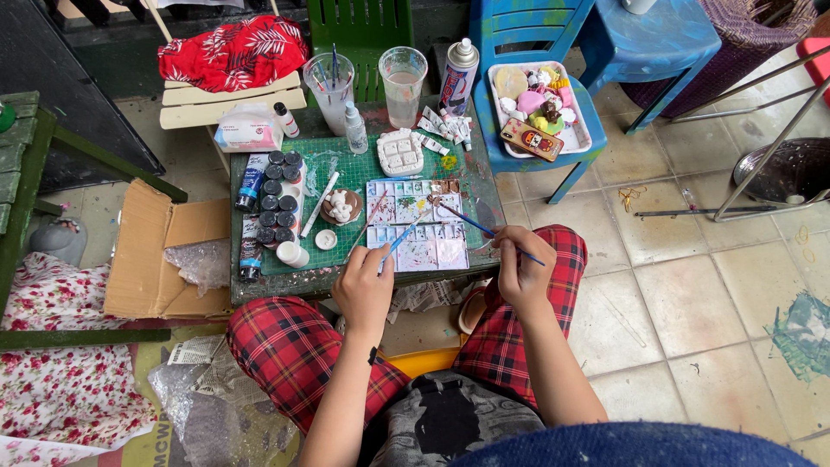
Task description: The person sits at a low table painting small plaster figurines with a paintbrush, dipping the brush in paint bottles and working across a paint palette. They wipe the brush on a tissue, open a white paint bottle, and continue painting details on the figurines laid out on the table.
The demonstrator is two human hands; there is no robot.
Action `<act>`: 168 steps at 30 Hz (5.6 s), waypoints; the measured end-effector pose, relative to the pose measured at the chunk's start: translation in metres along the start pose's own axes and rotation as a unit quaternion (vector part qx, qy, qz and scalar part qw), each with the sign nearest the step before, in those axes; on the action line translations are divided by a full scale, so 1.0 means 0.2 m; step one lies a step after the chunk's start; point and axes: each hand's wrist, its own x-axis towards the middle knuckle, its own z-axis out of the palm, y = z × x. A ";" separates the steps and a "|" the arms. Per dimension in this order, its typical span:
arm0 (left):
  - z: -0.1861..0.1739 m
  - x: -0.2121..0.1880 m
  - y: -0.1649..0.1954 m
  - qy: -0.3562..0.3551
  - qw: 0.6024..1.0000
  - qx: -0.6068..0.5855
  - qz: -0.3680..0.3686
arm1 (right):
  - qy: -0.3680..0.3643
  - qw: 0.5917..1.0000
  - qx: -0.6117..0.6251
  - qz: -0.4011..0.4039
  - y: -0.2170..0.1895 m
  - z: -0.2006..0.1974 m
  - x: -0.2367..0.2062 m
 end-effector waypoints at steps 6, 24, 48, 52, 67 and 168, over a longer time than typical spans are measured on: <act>0.01 0.00 -0.01 -0.002 1.000 -0.007 0.006 | -0.044 0.998 0.041 -0.001 0.03 0.04 -0.03; 0.02 0.00 -0.01 0.019 0.999 0.028 0.022 | -0.017 0.990 0.118 0.072 0.11 0.08 -0.12; 0.01 0.00 -0.04 0.009 0.997 0.072 0.039 | -0.034 0.969 0.213 0.123 0.09 0.13 -0.15; 0.01 0.01 -0.04 0.004 0.997 0.068 0.040 | 0.016 0.971 0.186 0.149 0.10 0.13 -0.13; 0.04 0.01 -0.03 0.049 0.987 0.092 0.125 | 0.054 0.977 0.133 0.156 0.10 0.09 -0.12; 0.45 -0.25 -0.47 -0.110 0.977 0.012 -0.182 | -0.183 0.952 -0.170 0.176 0.79 0.49 0.01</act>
